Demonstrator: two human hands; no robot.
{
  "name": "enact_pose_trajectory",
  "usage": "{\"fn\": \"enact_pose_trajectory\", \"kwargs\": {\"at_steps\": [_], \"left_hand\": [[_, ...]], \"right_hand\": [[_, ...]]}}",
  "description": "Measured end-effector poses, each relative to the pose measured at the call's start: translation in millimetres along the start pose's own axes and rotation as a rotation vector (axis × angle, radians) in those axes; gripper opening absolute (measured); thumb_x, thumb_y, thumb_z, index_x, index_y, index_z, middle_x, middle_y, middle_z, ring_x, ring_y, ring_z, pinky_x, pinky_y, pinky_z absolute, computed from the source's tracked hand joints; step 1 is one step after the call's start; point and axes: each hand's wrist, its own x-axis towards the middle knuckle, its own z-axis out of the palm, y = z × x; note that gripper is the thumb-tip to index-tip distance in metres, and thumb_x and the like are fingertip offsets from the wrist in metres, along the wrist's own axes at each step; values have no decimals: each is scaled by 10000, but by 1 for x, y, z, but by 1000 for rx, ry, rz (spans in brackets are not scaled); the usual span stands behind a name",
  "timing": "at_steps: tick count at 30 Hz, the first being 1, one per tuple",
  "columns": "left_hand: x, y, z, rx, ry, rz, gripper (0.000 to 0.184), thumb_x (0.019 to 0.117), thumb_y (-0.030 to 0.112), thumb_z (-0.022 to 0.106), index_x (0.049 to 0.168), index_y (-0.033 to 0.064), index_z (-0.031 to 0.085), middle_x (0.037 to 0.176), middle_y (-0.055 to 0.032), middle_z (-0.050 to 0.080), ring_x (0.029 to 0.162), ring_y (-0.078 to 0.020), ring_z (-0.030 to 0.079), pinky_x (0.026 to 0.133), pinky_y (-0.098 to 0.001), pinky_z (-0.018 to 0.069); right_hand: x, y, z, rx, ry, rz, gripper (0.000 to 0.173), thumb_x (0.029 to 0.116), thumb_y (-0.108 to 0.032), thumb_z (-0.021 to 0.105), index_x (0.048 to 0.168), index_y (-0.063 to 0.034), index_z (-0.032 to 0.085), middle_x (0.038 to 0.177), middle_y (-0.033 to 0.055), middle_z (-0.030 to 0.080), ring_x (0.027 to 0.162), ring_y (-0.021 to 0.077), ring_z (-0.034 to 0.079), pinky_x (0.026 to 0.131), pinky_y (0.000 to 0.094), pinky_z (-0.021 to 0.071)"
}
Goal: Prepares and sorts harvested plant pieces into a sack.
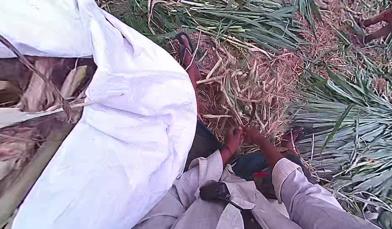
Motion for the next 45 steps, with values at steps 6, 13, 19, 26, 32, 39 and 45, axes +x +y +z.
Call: {"fn": "enact_pose_trajectory", "kwargs": {"at_steps": [6, 13, 19, 26, 32, 39, 45], "left_hand": [[-6, -15, -1, 22, 30, 2, 398, 1103, 289, 464, 1294, -34, 597, 1180, -222, 682, 1093, -333, 662, 983, -516, 512], [5, -35, 3, 89, -97, 25, 331, 1079, 243, 516, 1229, -33, 622, 1145, -203, 693, 1093, -318, 656, 991, -521, 500], [9, -21, 13, 26, -178, -75, 321, 1087, 241, 500, 1199, -30, 631, 1099, -156, 696, 1010, -214, 680, 923, -394, 551], [16, -18, 11, -92, -161, -145, 267, 1080, 223, 502, 1149, 2, 636, 1053, -88, 707, 919, -142, 687, 818, -326, 568], [17, -11, 11, -132, -87, -134, 281, 1085, 207, 494, 1170, -15, 643, 1040, -99, 705, 934, -155, 688, 834, -328, 576], [7, -15, 4, 15, 113, 91, 484, 1111, 381, 338, 1271, 22, 621, 1193, -171, 691, 1104, -290, 660, 972, -523, 517], [9, -32, -14, 130, 81, 133, 595, 1131, 362, 212, 1282, -51, 612, 1209, -216, 676, 1117, -295, 659, 1007, -491, 507]], "right_hand": [[-72, 82, 51, -36, 233, -88, 361, 1080, -257, 506, 1230, 64, 574, 875, 140, 661, 689, 201, 660, 670, 393, 587], [-24, 41, -81, 180, 575, -140, 484, 1095, -372, 452, 1358, 33, 492, 875, 159, 691, 605, 220, 647, 580, 408, 577], [89, 21, -194, 541, 586, 68, 427, 1043, -452, 482, 1241, -83, 566, 851, 60, 591, 598, 148, 523, 539, 340, 477], [214, -11, -223, 384, 395, 28, 377, 1087, -304, 471, 1350, -51, 564, 1112, 119, 636, 893, 180, 611, 784, 367, 539], [200, -21, -146, 422, 87, 48, 217, 1061, -286, 482, 1141, -103, 566, 775, 5, 532, 532, 87, 468, 475, 249, 427], [-45, -21, -46, 326, -83, 13, 228, 1091, -259, 456, 1204, -67, 506, 701, 59, 599, 483, 128, 547, 447, 259, 483], [-151, -1, 30, 311, 54, -150, 230, 1093, -221, 470, 1184, -20, 532, 691, 74, 613, 456, 130, 543, 433, 271, 482]]}}
